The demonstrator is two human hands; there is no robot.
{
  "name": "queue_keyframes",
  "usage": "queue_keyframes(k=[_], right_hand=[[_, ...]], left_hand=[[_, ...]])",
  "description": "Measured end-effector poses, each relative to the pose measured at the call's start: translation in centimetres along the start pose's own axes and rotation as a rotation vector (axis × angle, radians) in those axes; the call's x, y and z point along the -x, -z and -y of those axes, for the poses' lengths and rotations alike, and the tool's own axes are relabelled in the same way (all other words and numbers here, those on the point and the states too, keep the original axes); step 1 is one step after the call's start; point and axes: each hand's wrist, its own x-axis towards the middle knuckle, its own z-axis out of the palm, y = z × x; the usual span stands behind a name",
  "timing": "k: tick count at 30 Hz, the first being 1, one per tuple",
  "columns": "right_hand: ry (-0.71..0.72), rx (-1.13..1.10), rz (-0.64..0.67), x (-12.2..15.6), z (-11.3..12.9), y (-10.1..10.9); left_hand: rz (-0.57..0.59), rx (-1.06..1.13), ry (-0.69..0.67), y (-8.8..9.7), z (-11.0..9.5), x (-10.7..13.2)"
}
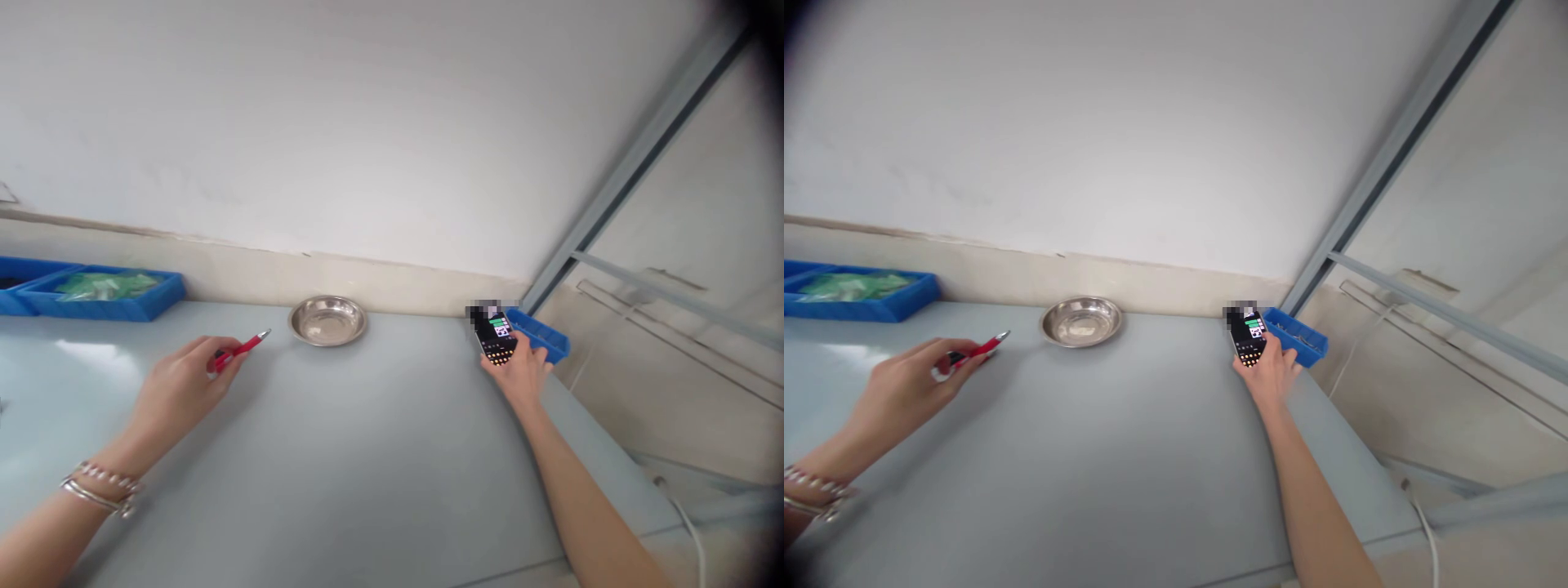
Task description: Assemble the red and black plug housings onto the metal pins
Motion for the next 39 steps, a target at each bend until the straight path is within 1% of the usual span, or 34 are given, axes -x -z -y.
queue_keyframes(k=[7, 30, 34, 39], right_hand=[[0.012, 0.009, 0.008, -0.05, -0.27, -0.1], [0.012, 0.006, 0.046, -0.09, -0.47, -0.13], [0.019, 0.007, 0.041, -0.06, -0.51, -0.15], [0.014, -0.006, 0.062, -0.06, -0.43, 0.01]], left_hand=[[0.011, 0.008, 0.013, 0.2, -0.36, -0.03], [-0.007, 0.003, 0.0, 0.01, -0.05, 0.0], [0.004, -0.002, 0.0, -0.06, 0.09, 0.02], [-0.014, 0.002, -0.014, -0.12, 0.1, 0.11]])
